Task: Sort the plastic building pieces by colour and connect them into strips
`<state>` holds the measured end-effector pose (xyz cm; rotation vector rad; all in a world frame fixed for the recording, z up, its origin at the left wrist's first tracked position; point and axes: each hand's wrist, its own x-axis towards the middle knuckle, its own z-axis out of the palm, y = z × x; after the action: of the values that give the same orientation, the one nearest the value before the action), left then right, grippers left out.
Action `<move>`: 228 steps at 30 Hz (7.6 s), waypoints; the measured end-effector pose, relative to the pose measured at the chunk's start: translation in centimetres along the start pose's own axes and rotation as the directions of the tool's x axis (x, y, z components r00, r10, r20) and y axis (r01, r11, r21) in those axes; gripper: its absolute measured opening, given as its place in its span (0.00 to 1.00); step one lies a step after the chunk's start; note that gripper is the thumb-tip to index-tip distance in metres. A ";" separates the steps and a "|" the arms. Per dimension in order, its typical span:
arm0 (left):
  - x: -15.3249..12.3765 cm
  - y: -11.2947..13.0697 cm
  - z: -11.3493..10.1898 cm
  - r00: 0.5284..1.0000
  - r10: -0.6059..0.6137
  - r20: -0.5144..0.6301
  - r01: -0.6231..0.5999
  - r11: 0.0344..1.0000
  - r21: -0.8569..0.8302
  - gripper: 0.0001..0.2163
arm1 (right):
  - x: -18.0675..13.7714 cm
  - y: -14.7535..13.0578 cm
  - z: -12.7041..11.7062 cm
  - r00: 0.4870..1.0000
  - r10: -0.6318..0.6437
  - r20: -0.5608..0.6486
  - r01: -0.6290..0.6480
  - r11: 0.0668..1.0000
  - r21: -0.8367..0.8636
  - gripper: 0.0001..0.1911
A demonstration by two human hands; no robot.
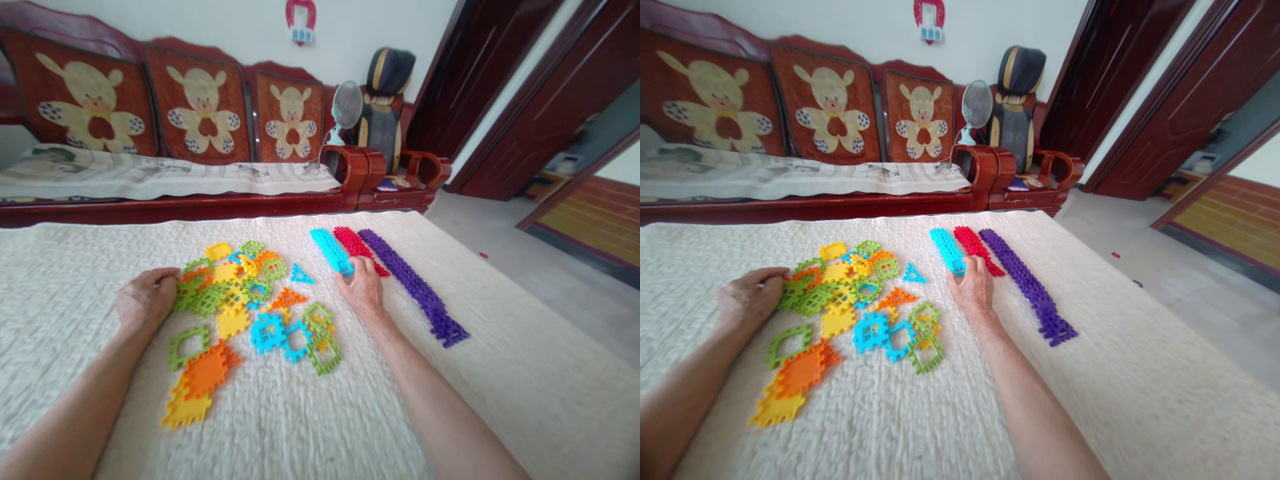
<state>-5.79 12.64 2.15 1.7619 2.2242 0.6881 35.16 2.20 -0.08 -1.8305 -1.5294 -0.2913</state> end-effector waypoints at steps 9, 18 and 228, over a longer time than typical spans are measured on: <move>-0.2 0.1 0.6 0.997 0.005 -0.074 -0.009 0.999 -0.047 0.19 | -0.6 -2.5 -0.7 0.967 -0.252 0.047 0.220 0.909 0.353 0.06; 0.0 -0.1 0.9 0.993 0.033 -0.117 -0.040 0.997 -0.064 0.19 | -2.5 -9.9 -2.7 0.783 -0.539 0.310 0.260 0.736 0.625 0.12; 0.9 -0.9 0.9 0.999 0.002 -0.039 -0.002 1.000 0.005 0.22 | 0.4 -7.2 -7.3 0.710 0.204 0.674 0.116 0.910 -0.397 0.18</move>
<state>-6.45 13.56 1.03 1.7685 2.2515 0.7238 30.55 -1.98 8.04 -2.5044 -2.0424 0.1695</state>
